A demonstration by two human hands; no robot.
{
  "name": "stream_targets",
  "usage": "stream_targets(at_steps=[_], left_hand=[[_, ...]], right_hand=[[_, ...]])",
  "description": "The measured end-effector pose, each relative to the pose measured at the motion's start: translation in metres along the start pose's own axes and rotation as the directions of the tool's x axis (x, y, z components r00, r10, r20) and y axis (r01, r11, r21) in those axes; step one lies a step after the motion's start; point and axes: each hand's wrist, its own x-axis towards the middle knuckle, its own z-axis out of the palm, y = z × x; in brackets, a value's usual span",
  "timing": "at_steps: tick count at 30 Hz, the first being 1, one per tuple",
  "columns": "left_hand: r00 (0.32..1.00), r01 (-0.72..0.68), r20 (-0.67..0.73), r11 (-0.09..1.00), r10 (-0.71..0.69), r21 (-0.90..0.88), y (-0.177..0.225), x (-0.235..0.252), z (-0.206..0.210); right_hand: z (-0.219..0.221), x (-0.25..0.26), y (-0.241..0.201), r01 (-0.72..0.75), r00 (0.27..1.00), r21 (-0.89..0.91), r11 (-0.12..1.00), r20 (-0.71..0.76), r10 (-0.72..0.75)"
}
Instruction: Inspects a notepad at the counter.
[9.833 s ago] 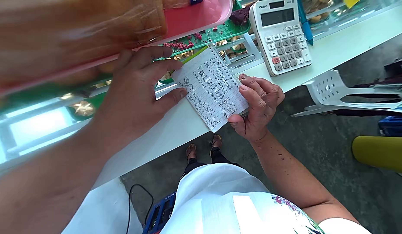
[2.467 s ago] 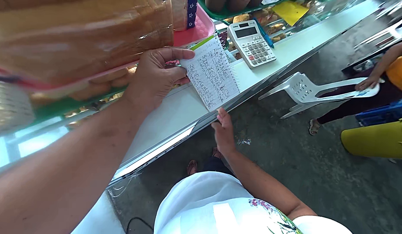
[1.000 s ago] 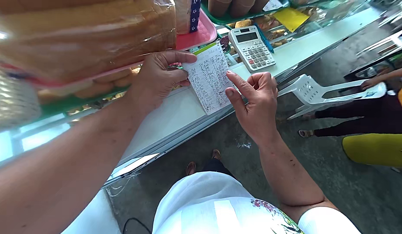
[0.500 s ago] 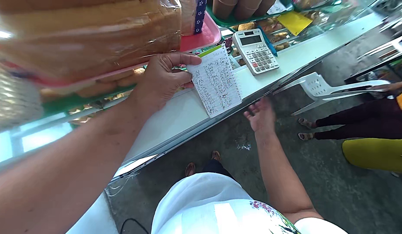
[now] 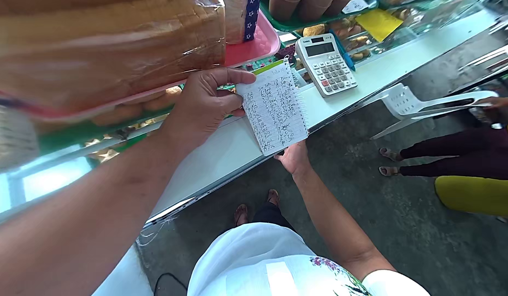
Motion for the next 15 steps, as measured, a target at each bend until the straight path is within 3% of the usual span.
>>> stream_targets(at_steps=[15], left_hand=[[1.000, 0.009, 0.003, 1.000, -0.010, 0.021, 0.002, -0.001, 0.002]], right_hand=[[0.035, -0.058, 0.043, -0.130, 0.977, -0.035, 0.991, 0.164, 0.134]])
